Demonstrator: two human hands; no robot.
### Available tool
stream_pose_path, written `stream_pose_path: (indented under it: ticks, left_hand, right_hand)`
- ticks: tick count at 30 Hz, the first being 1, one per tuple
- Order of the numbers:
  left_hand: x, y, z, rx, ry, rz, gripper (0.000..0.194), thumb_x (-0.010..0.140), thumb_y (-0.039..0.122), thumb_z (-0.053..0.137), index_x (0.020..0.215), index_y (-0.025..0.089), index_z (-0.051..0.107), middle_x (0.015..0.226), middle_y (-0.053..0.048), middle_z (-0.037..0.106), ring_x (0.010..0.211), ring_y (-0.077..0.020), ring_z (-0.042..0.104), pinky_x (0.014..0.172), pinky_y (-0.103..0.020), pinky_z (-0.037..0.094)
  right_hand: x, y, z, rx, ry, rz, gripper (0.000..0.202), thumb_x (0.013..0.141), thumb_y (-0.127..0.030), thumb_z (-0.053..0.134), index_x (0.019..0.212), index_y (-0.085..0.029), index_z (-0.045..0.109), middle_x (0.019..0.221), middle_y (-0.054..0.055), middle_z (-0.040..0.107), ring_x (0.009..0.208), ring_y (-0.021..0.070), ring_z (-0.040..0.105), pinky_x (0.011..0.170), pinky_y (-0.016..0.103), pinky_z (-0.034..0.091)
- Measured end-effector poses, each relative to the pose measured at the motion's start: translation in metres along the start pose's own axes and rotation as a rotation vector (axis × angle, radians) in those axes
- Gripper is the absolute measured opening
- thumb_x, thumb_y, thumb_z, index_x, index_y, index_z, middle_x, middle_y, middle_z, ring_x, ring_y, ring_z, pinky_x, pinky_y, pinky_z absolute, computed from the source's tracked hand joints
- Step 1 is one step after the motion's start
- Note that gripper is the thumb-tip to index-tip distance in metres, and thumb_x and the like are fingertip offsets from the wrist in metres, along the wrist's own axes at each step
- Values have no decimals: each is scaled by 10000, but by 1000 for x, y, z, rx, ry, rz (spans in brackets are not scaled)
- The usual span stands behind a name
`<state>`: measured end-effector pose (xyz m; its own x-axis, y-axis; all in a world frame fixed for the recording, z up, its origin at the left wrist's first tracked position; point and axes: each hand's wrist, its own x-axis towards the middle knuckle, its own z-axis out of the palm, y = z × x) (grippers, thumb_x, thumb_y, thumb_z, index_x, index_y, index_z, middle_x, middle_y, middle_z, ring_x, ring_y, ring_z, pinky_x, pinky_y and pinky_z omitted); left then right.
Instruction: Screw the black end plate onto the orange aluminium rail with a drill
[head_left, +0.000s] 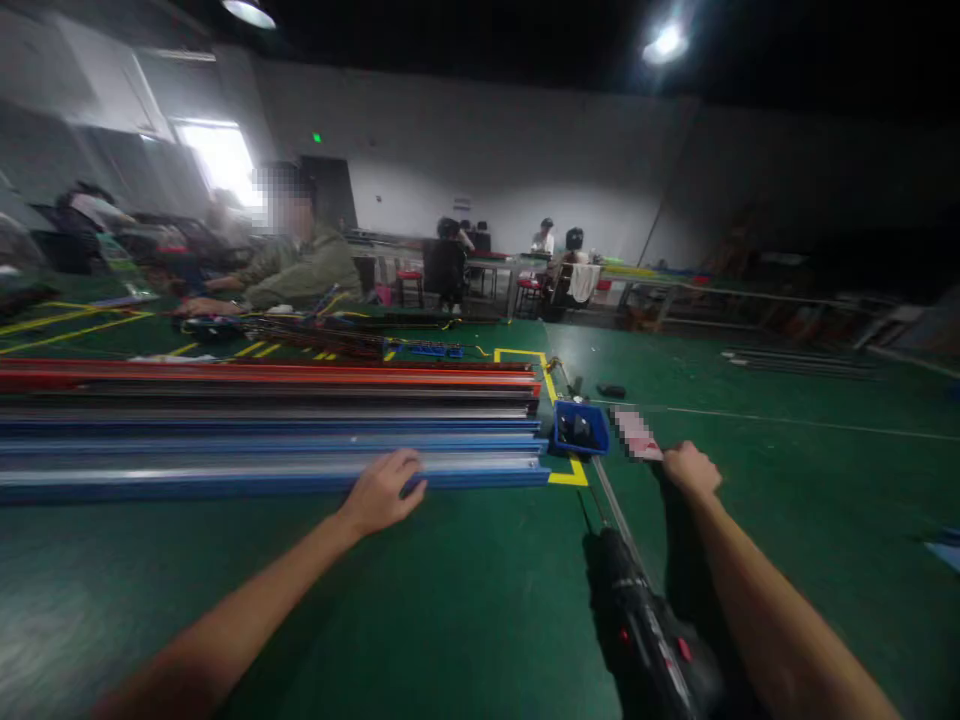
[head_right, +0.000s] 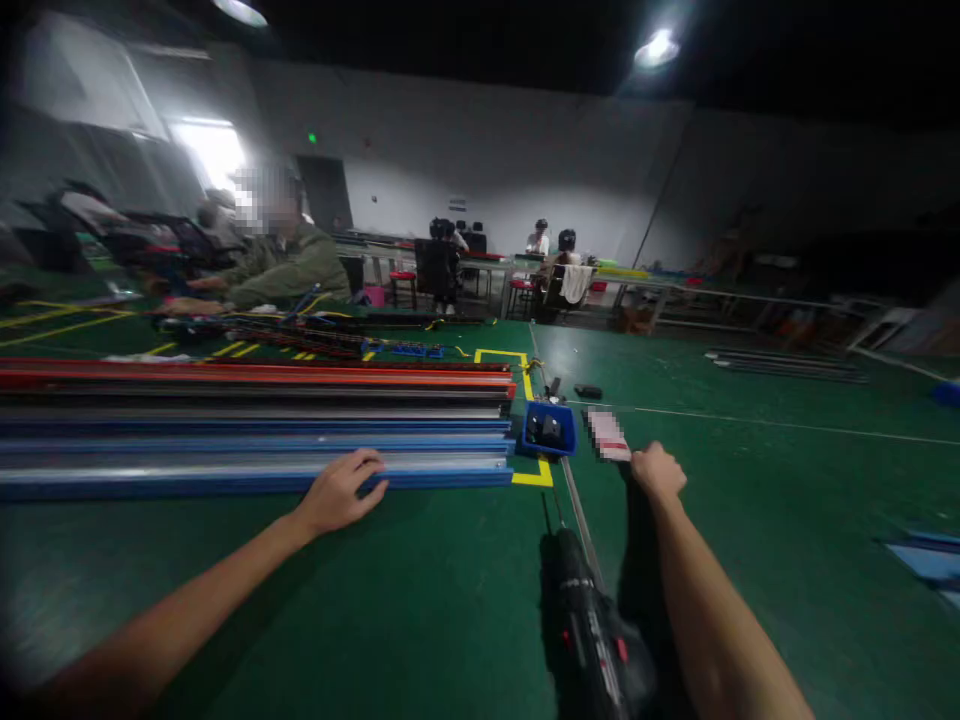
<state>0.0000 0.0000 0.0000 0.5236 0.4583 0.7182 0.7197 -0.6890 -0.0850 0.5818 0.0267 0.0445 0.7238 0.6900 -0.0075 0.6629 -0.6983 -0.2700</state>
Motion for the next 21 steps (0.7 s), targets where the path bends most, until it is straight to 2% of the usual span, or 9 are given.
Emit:
stream_pose_path:
  ticks: [5,7,21]
  left_hand:
    - [0,-2,-2,-7,-4,-8,125,946,267,617,983,166,681,1047,-99,727,920,-224,719,825,-373,616]
    - [0,-3,-4,-14,-17,-8,124,947,265,619,983,164,682,1045,-99,725,907,-220,715,811,-367,610]
    - [2,-7,-8,-35,-28,-17,145,955,275,608,983,167,701,1045,-99,725,867,-213,700,786,-363,594]
  right_hand:
    - [-1,-2,-3,-8,-10,28,329,1065,-373,611,1313,-162,660,1316,147,677,1156,286,689,976,470,579]
    - [-1,-3,-3,-12,-17,38,340,1054,-381,654,1329,-180,649,1335,111,663,1130,256,686,968,471,591]
    - [0,-8,-6,-8,-22,49,334,1050,-354,667,1337,-184,647,1348,113,654,1124,255,687,951,461,604]
